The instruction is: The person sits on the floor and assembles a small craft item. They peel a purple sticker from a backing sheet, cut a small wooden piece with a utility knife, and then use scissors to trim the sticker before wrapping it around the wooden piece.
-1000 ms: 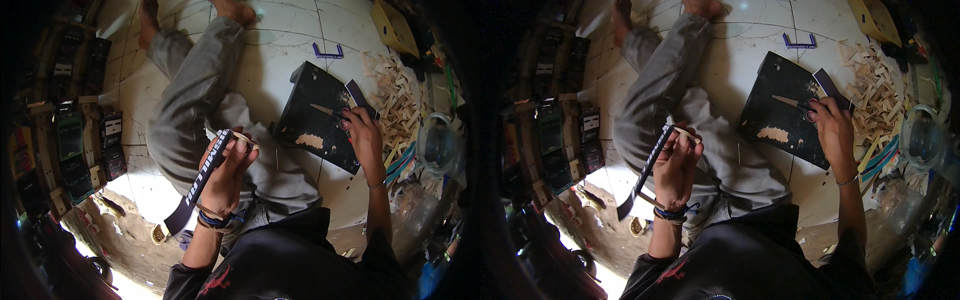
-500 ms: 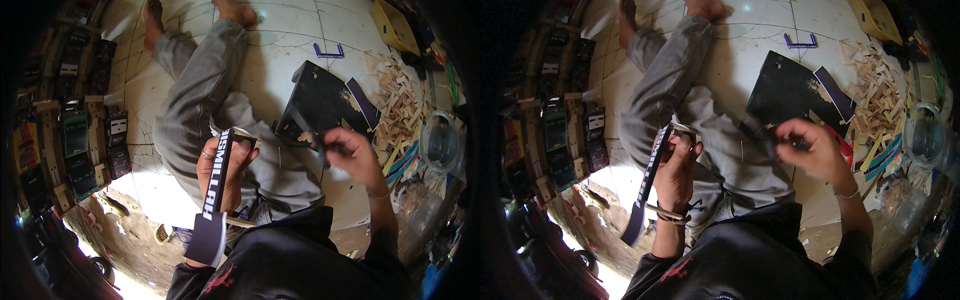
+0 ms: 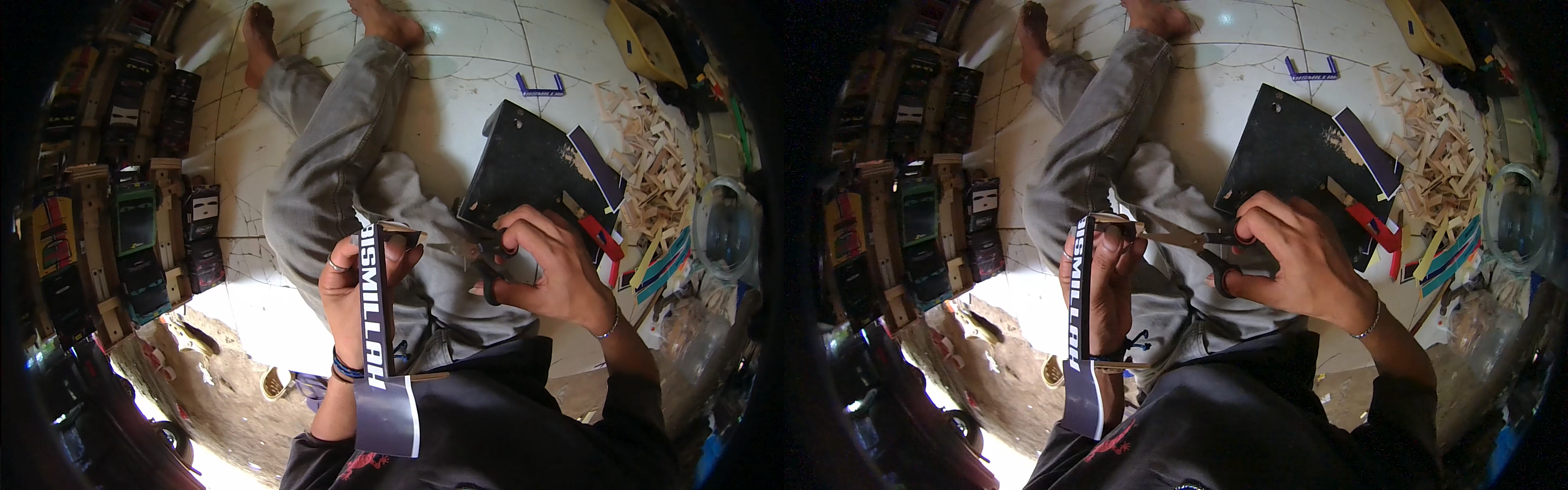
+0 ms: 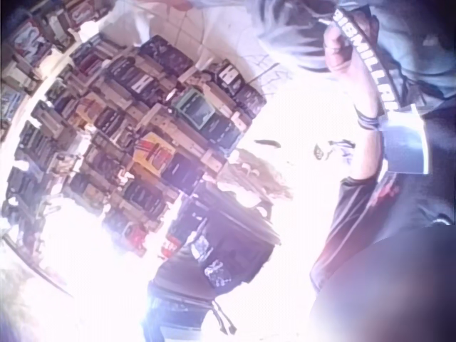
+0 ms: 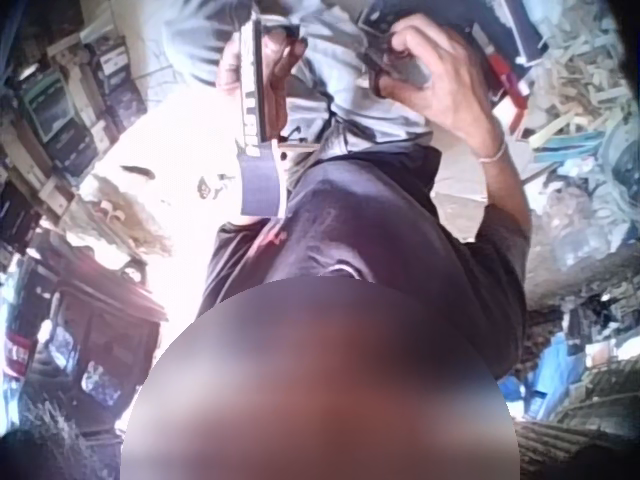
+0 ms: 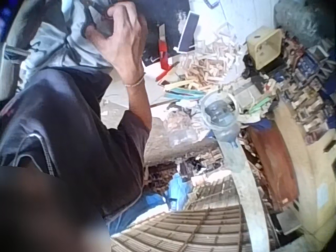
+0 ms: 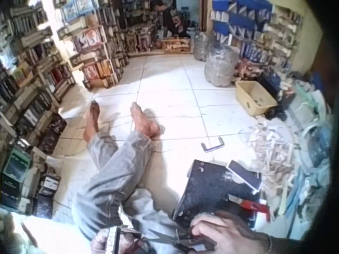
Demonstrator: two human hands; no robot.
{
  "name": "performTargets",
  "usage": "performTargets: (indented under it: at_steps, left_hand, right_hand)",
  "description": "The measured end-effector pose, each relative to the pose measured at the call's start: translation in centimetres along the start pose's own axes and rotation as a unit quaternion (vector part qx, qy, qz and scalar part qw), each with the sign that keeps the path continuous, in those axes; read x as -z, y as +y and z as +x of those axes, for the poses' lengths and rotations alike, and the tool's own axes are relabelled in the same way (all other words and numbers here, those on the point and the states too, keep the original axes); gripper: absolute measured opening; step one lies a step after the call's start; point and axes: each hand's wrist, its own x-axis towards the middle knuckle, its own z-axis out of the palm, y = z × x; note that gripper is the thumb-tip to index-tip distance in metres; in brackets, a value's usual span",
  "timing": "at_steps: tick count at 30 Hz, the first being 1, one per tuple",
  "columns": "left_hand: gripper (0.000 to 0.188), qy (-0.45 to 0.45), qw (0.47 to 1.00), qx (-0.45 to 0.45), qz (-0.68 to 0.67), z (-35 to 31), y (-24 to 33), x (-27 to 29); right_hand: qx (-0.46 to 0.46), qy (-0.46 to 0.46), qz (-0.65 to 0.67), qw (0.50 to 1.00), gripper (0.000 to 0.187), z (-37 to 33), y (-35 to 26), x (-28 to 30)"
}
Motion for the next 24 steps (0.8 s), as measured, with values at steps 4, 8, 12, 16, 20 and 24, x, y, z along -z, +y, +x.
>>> performTargets:
  at_steps: [4,8,12,16,20,24]
  left_hand:
    - [0.021,0.010,1.000,-0.003,0.016,-0.1,-0.1,-0.1]
    - [0.019,0.011,1.000,-0.009,0.023,0.0,0.1,-0.4]
    - [0.014,0.031,0.999,-0.014,0.028,-0.1,0.2,-1.2]
    - [0.014,0.043,0.998,-0.026,0.032,-0.1,0.0,-1.4]
    - [0.020,0.041,0.998,-0.028,0.030,-0.3,-0.4,-1.0]
    - [0.024,0.030,0.999,-0.025,0.011,-0.5,-0.8,-0.6]
  right_hand:
    - [0.017,-0.026,-0.055,0.998,0.040,0.3,0.0,0.4]
    - [0.032,-0.029,-0.080,0.996,0.039,0.5,-0.2,0.7]
    - [0.039,-0.031,-0.091,0.995,0.039,0.8,-0.3,0.8]
    - [0.045,-0.025,-0.112,0.992,0.038,1.2,-0.5,0.8]
    - [0.064,-0.006,-0.146,0.987,0.038,1.4,-0.8,0.9]
    - [0.051,-0.027,-0.138,0.989,0.039,1.5,-0.9,1.1]
